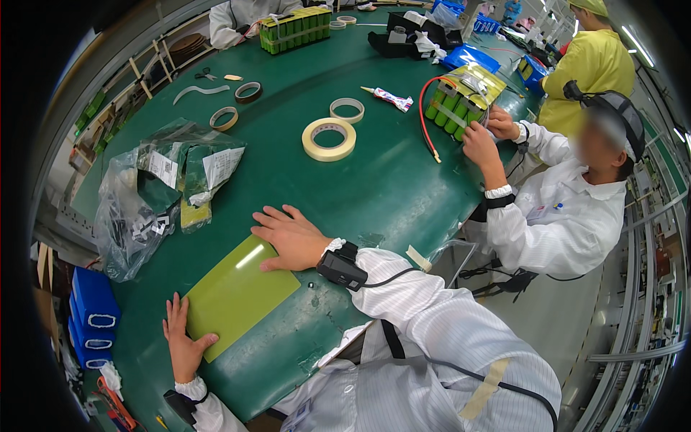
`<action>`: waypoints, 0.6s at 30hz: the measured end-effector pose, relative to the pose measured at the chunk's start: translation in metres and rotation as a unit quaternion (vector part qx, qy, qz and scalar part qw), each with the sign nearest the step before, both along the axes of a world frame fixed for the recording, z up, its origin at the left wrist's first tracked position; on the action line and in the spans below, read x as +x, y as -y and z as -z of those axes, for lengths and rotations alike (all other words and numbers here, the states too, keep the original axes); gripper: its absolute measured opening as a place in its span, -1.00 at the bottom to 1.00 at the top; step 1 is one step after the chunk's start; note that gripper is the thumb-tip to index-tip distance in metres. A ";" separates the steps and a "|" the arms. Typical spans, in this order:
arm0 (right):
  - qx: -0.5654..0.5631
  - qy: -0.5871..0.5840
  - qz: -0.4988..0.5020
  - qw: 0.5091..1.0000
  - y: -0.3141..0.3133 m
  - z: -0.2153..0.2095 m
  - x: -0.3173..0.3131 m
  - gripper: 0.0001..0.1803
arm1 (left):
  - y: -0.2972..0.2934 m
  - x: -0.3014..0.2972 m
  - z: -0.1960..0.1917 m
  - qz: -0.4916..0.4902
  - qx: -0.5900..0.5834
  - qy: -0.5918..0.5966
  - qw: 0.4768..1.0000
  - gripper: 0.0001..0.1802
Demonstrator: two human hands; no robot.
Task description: The recorder picks up and organizes yellow insulation sheets at a manufacturing workbench.
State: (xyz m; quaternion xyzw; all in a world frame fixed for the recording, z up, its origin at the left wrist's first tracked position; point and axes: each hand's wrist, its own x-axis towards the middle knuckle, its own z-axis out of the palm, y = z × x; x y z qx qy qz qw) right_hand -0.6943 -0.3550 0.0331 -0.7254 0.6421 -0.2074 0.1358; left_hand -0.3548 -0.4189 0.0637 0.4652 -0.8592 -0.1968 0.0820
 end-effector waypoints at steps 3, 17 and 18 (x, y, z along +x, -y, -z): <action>-0.004 -0.002 -0.001 1.000 -0.001 -0.003 0.001 -0.17 | -0.002 0.001 -0.003 -0.001 -0.002 -0.001 1.000 0.11; -0.042 -0.010 -0.022 0.999 0.007 0.005 0.006 -0.19 | 0.002 0.015 0.003 0.002 -0.013 0.010 1.000 0.06; -0.045 -0.031 -0.020 0.998 0.006 0.005 0.004 -0.20 | 0.004 0.015 0.007 0.013 -0.021 0.003 1.000 0.06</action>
